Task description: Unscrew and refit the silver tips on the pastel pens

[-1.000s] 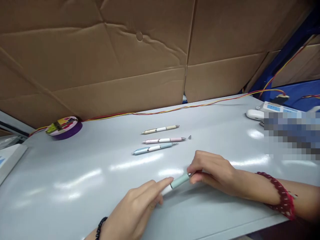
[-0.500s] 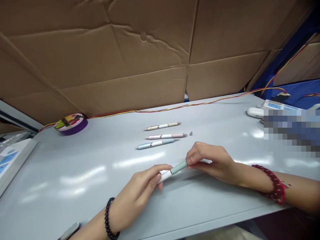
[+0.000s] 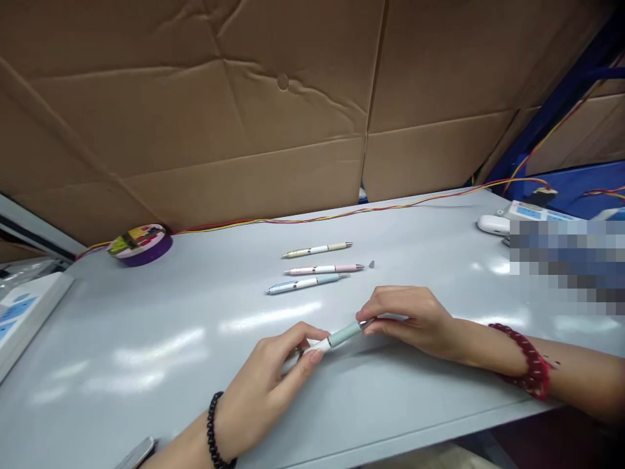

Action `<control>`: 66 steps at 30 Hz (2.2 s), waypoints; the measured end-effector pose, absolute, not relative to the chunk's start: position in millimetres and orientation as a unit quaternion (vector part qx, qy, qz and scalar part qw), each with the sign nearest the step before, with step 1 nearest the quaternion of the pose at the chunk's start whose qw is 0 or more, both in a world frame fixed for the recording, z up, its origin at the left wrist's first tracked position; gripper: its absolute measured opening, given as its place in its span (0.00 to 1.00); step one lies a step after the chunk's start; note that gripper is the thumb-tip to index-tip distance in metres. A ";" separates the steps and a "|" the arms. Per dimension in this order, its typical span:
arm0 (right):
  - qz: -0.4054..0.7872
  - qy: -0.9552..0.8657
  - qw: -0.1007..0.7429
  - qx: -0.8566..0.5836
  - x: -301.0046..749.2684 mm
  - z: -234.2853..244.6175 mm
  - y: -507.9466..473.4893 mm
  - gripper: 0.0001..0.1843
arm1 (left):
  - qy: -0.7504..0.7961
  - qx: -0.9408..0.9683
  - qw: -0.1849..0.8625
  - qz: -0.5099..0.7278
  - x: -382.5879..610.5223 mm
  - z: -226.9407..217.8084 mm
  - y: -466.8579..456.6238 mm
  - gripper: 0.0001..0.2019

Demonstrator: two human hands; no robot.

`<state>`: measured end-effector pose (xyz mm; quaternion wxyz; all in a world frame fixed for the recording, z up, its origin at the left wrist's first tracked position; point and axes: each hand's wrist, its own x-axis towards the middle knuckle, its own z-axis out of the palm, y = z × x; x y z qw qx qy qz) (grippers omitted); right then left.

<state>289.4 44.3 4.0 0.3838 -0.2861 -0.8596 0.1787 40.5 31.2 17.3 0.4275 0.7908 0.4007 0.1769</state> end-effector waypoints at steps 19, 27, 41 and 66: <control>0.195 -0.862 0.349 -0.311 295.5 4.9 43.1 0.08 | 0.380 0.810 0.419 0.155 38.6 16.6 33.6 0.09; 0.211 -0.873 0.300 -0.322 288.4 3.7 39.7 0.23 | 0.363 0.826 0.407 0.141 39.3 15.5 30.7 0.10; 0.218 -0.882 0.289 -0.303 293.2 1.7 43.6 0.18 | 0.363 0.831 0.396 0.141 37.5 17.4 33.1 0.10; 0.276 -0.868 0.221 -0.348 289.5 5.7 40.0 0.23 | 0.359 0.842 0.381 0.131 37.7 10.7 35.8 0.10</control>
